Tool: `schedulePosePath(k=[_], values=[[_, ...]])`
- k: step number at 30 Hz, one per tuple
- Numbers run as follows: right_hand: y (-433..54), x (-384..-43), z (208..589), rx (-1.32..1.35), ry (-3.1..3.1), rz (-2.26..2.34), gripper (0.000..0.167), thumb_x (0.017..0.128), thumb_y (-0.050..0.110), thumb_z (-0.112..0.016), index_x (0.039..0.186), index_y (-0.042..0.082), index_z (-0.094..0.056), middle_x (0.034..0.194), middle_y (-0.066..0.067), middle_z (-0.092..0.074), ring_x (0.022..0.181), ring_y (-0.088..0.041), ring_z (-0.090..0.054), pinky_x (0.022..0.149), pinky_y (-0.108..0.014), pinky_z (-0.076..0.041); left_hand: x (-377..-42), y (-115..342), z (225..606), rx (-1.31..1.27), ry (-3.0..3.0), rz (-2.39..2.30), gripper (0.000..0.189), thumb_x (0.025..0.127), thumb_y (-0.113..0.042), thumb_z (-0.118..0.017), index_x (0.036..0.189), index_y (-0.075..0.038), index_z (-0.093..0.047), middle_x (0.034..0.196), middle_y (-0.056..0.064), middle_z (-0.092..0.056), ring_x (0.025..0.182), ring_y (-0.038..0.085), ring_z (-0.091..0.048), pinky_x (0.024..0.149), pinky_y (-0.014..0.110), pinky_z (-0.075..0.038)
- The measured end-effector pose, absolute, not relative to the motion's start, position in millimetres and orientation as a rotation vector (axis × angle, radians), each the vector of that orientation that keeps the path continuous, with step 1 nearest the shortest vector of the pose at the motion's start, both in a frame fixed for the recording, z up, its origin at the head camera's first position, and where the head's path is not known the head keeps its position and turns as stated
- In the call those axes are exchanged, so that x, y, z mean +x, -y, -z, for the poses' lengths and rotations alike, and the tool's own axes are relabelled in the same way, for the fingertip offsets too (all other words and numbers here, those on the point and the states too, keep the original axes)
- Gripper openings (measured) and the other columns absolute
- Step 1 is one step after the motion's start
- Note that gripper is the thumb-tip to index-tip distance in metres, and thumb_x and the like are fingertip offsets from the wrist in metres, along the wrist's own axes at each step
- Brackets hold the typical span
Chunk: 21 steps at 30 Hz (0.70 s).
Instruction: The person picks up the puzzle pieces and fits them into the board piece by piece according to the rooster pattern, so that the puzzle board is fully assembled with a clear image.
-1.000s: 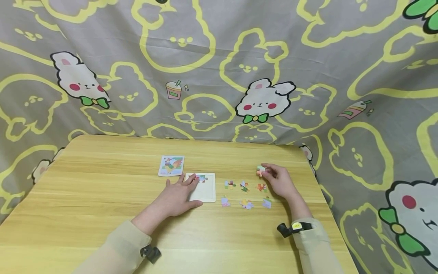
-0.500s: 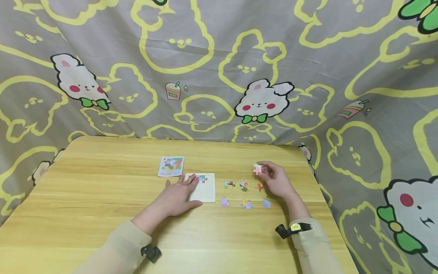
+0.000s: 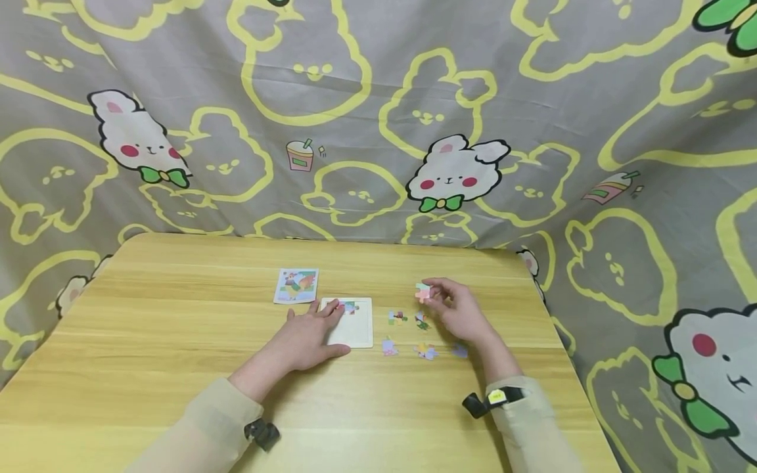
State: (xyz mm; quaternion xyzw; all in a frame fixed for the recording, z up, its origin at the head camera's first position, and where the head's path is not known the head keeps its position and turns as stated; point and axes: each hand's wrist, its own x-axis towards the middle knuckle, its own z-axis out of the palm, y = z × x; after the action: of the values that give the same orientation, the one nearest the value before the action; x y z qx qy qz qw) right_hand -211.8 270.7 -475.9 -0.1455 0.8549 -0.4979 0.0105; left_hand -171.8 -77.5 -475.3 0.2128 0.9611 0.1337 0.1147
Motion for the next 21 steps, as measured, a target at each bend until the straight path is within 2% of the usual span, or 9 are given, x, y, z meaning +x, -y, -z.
schedulePosePath(k=[3,5,8,12,15,21], values=[[-263.6,-213.0,476.4,-0.517,-2.679,1.500,0.039,0.100,0.001,-0.071,0.138,0.003,-0.065,0.106,-0.007,-0.068,0.096,-0.026,-0.062,0.090,-0.041,-0.052,-172.2,77.4,475.8,0.625,-2.818,-0.389,0.090,0.096,-0.066,-0.067,0.164,-0.013,-0.042,0.169,0.004,-0.036,0.152,0.049,-0.029,0.107,0.084,-0.026],[-258.8,-213.8,477.0,-0.544,-2.672,1.483,0.039,0.100,0.003,-0.072,0.139,0.003,-0.065,0.106,-0.005,-0.068,0.096,-0.025,-0.063,0.095,-0.048,-0.050,-172.4,77.2,475.8,0.625,-2.817,-0.388,0.090,0.096,-0.066,-0.067,0.164,-0.013,-0.042,0.169,0.004,-0.036,0.153,0.049,-0.029,0.107,0.084,-0.026],[-251.3,-214.7,477.6,-0.569,-2.661,1.473,0.039,0.100,0.003,-0.072,0.138,0.005,-0.066,0.105,-0.004,-0.068,0.095,-0.024,-0.063,0.092,-0.047,-0.052,-172.5,77.2,475.8,0.622,-2.819,-0.391,0.090,0.096,-0.066,-0.067,0.164,-0.012,-0.042,0.169,0.005,-0.036,0.153,0.049,-0.029,0.107,0.084,-0.026],[-241.3,-215.0,477.7,-0.575,-2.645,1.471,0.038,0.099,0.001,-0.072,0.137,0.007,-0.068,0.104,-0.004,-0.068,0.093,-0.025,-0.063,0.076,-0.033,-0.055,-172.8,77.0,476.0,0.619,-2.823,-0.390,0.090,0.095,-0.066,-0.067,0.164,-0.012,-0.042,0.169,0.005,-0.036,0.153,0.049,-0.029,0.106,0.084,-0.027],[-234.0,-214.2,477.2,-0.565,-2.623,1.471,0.038,0.099,0.002,-0.072,0.137,0.008,-0.068,0.104,-0.004,-0.068,0.092,-0.025,-0.063,0.071,-0.028,-0.052,-173.1,76.9,476.5,0.617,-2.824,-0.384,0.091,0.095,-0.066,-0.067,0.164,-0.013,-0.042,0.169,0.004,-0.036,0.153,0.049,-0.029,0.106,0.084,-0.027],[-219.8,-212.9,478.6,-0.526,-2.576,1.491,0.040,0.099,0.006,-0.074,0.139,0.008,-0.067,0.105,-0.005,-0.067,0.095,-0.025,-0.062,0.079,-0.030,-0.054,-173.5,76.8,477.6,0.612,-2.825,-0.383,0.090,0.095,-0.066,-0.067,0.164,-0.013,-0.043,0.169,0.004,-0.036,0.153,0.049,-0.029,0.106,0.084,-0.027]])
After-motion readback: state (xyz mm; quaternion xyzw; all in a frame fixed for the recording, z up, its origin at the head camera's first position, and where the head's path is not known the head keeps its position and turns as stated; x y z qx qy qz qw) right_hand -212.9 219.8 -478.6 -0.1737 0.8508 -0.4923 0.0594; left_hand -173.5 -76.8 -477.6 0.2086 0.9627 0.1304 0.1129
